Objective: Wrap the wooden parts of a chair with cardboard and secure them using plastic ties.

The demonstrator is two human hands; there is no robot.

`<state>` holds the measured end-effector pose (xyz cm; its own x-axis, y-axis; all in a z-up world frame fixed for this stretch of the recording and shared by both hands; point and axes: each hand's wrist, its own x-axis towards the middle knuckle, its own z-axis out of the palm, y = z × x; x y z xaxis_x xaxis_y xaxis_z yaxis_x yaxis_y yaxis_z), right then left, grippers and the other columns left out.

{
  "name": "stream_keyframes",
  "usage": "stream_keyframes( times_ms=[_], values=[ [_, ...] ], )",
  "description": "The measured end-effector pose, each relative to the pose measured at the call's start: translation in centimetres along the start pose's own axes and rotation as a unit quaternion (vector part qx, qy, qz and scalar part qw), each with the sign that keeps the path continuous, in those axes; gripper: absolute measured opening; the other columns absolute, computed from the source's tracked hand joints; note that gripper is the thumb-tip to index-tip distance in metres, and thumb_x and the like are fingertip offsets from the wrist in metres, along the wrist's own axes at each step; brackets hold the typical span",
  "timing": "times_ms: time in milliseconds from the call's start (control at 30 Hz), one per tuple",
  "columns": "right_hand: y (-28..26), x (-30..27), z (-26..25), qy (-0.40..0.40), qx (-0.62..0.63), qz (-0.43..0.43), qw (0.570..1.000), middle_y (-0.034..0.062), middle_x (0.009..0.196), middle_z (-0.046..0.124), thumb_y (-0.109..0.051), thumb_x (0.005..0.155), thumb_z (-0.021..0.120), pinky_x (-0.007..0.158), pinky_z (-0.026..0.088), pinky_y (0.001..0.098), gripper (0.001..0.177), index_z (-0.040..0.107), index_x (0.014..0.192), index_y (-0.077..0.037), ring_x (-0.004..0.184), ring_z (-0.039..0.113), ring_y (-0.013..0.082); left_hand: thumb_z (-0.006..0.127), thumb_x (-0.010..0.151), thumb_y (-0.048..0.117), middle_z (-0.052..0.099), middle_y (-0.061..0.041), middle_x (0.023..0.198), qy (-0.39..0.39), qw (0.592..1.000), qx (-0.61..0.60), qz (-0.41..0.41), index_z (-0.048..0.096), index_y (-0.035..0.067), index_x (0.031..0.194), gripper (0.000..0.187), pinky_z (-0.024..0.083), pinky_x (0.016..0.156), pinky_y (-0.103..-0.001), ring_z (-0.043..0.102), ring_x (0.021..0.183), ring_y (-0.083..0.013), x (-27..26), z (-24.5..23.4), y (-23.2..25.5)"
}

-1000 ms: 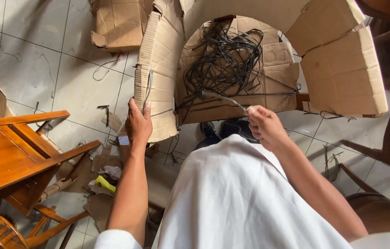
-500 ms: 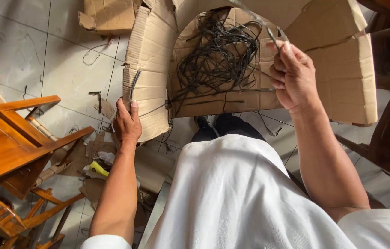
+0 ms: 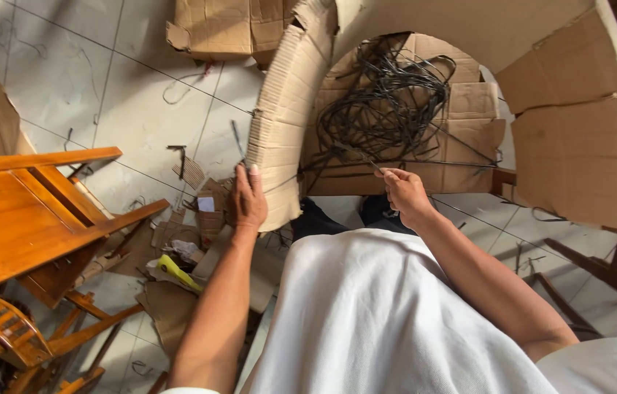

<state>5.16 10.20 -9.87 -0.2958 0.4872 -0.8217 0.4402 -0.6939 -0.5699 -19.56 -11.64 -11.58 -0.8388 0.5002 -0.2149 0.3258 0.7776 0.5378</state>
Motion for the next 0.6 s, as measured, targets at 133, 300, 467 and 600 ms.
stream_keyframes(
  times_ms=[133,300,467,600],
  values=[
    [3.4,3.0,3.3,0.008,-0.044,0.017,0.999,-0.0024,0.063,0.047,-0.019,0.11,0.048,0.043,0.028,0.0191,0.033,0.063,0.132,-0.002,0.048,0.038,0.0045,0.027,0.112,0.05,0.068,-0.028,0.111,-0.069,0.996,-0.061,0.015,0.053,0.008,0.13,0.053,0.054,0.087,-0.055,0.068,0.103,-0.0469,0.1,-1.1,0.7],
    [8.9,7.0,8.0,0.088,-0.102,0.0,0.991,0.0106,0.066,0.059,-0.022,0.105,0.053,0.041,0.034,0.0286,0.035,0.067,0.131,-0.002,0.044,0.044,0.0129,0.039,0.109,0.045,0.066,-0.031,0.116,-0.079,0.99,-0.111,0.033,0.052,0.001,0.132,0.052,0.053,0.09,-0.055,0.066,0.108,-0.049,1.0,-1.5,0.5],
    [12.9,8.3,10.7,0.139,-0.204,-0.011,0.969,0.0162,0.106,0.074,-0.034,0.1,0.061,0.075,0.055,0.041,0.029,0.078,0.121,-0.023,0.1,0.071,0.0335,0.04,0.108,0.054,0.063,-0.027,0.12,-0.128,0.978,-0.157,0.053,0.049,0.003,0.137,0.059,0.051,0.097,-0.056,0.062,0.114,-0.048,1.1,-3.3,0.3],
    [11.3,7.6,12.0,0.123,-0.22,-0.027,0.967,0.0231,0.11,0.072,-0.024,0.103,0.053,0.078,0.053,0.0402,0.035,0.075,0.126,-0.011,0.097,0.068,0.0314,0.045,0.104,0.059,0.057,-0.027,0.131,-0.183,0.957,-0.219,0.051,0.044,0.005,0.144,0.067,0.049,0.103,-0.054,0.056,0.125,-0.0457,1.4,-4.5,0.5]
  ],
)
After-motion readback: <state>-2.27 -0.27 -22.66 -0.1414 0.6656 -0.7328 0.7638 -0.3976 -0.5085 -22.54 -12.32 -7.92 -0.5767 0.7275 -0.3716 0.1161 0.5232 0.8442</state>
